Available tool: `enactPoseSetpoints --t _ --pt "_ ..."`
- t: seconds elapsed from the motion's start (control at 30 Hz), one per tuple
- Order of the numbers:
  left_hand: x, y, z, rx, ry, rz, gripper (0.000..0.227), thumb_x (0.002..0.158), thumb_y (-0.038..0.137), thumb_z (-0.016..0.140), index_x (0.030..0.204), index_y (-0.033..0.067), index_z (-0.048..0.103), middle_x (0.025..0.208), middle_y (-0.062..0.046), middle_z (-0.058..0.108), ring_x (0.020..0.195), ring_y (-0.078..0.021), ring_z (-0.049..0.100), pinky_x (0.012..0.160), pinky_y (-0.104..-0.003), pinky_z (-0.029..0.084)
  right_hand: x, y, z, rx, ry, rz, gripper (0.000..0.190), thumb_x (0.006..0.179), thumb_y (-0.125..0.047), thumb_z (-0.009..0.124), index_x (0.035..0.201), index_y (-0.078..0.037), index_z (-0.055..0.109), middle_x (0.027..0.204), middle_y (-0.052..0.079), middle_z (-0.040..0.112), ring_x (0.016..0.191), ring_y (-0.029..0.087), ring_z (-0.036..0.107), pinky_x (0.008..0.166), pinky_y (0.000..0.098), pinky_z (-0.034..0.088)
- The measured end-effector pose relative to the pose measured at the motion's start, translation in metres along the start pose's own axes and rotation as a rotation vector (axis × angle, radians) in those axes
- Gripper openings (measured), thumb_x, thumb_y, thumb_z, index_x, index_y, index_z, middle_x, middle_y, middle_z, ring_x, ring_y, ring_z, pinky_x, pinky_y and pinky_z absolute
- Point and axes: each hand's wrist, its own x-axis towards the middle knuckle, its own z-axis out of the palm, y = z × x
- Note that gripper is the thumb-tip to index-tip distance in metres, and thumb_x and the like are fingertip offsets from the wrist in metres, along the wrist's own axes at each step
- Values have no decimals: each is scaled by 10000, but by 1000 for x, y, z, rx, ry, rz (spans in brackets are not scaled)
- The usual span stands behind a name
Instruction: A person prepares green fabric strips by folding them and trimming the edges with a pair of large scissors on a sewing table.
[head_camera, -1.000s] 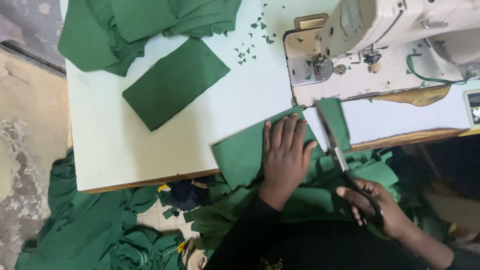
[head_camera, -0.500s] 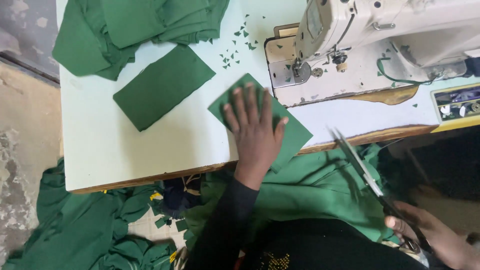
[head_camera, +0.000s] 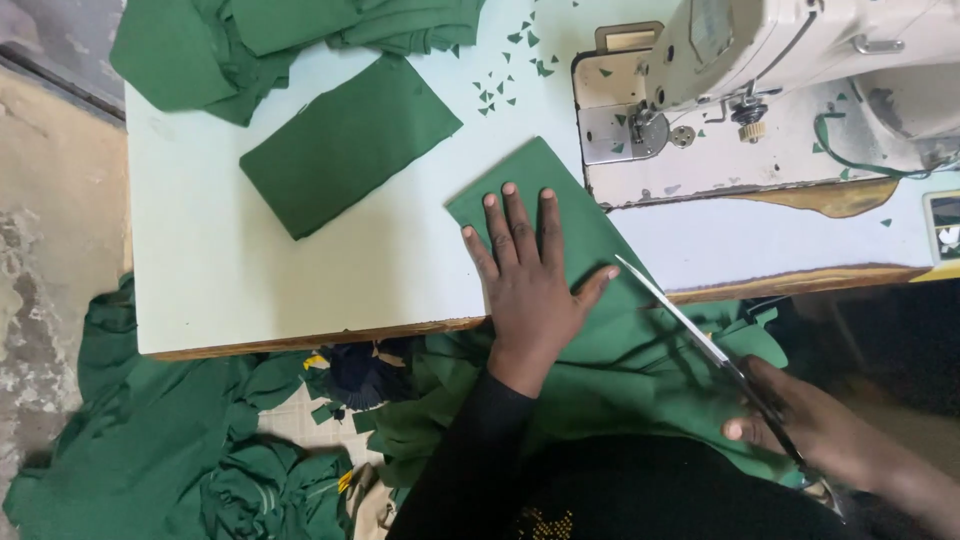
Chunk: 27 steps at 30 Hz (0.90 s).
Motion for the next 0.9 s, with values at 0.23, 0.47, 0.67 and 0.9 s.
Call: enactPoseSetpoints --t 0.23,0.47,0.67,0.9 --pt "2 0 -4 -44 -42 -3 1071 944 872 388 1668 95 249 1707 -264 158 1598 -451 123 1265 -674 90 23 41 18 204 157 -74 225 861 -162 798 996 -12 899 798 178 829 670 294 725 658 396 549" --pt "9 -2 -15 -114 -113 -3 1091 937 867 387 1680 99 167 1725 -249 65 1614 -426 23 1270 -663 18 12 32 10 180 59 -208 298 872 -258 833 728 -3 778 626 130 647 533 262 605 548 403 477" --pt "35 -6 -3 -129 1 -31 674 1127 450 393 1648 35 289 1730 -167 214 1622 -317 152 1292 -610 26 15 -25 1 104 -69 -194 516 760 -449 729 1127 -86 719 930 97 627 886 227 653 806 353 497" --pt "25 -3 -1 -60 -69 -35 712 1109 461 434 1667 70 227 1745 -140 163 1630 -301 114 1300 -593 57 9 -37 18 236 85 -160 267 835 -237 778 999 -35 837 840 152 796 768 281 730 750 397 531"
